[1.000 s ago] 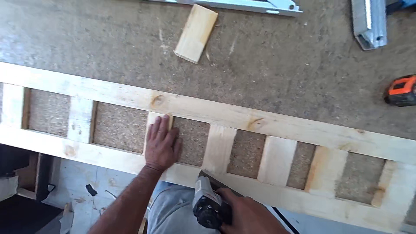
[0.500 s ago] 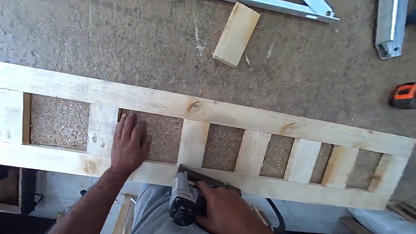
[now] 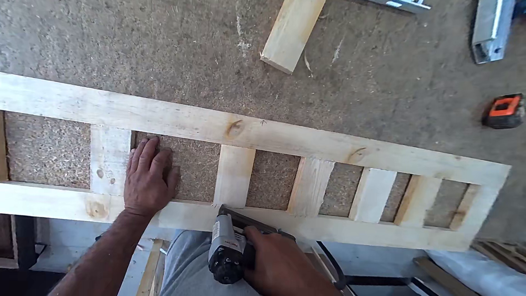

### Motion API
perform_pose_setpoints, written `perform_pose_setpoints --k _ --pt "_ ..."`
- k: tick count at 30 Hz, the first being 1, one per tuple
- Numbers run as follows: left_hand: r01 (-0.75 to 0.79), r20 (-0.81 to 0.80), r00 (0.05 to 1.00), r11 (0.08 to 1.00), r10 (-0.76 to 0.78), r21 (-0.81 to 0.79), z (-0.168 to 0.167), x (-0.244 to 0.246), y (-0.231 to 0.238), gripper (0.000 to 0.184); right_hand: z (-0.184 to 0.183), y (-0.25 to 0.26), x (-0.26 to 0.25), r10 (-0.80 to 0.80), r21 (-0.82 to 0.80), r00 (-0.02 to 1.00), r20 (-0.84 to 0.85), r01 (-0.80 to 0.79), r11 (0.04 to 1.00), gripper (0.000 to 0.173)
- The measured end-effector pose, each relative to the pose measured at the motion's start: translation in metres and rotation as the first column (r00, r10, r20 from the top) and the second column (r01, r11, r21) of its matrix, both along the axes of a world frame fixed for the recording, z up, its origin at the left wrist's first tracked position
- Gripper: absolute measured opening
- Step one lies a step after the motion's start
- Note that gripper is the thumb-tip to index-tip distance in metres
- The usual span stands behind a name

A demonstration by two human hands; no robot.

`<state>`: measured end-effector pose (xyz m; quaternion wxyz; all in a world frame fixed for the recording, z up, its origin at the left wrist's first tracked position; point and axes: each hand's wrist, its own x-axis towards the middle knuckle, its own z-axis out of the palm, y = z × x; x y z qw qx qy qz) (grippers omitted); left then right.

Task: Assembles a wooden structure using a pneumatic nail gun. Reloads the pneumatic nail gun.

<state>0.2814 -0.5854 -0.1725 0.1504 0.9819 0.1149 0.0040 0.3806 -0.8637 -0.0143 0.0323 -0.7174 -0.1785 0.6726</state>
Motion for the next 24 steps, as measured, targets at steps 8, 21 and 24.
perform_pose_setpoints --k 8,21,24 --pt "-0.004 0.017 1.000 1.000 0.004 0.001 0.000 0.001 -0.001 0.053 -0.002 -0.020 0.004 -0.018 0.012 1.000 -0.017 0.018 1.000 0.064" --pt "-0.007 0.027 1.000 1.000 0.007 0.014 -0.002 0.000 0.001 0.053 0.001 -0.042 0.008 -0.036 -0.039 0.999 0.010 0.036 0.999 0.064" --pt "-0.009 0.016 1.000 1.000 0.009 0.006 -0.002 0.001 0.002 0.053 0.002 -0.042 0.010 -0.035 -0.080 0.999 -0.014 0.034 0.996 0.069"
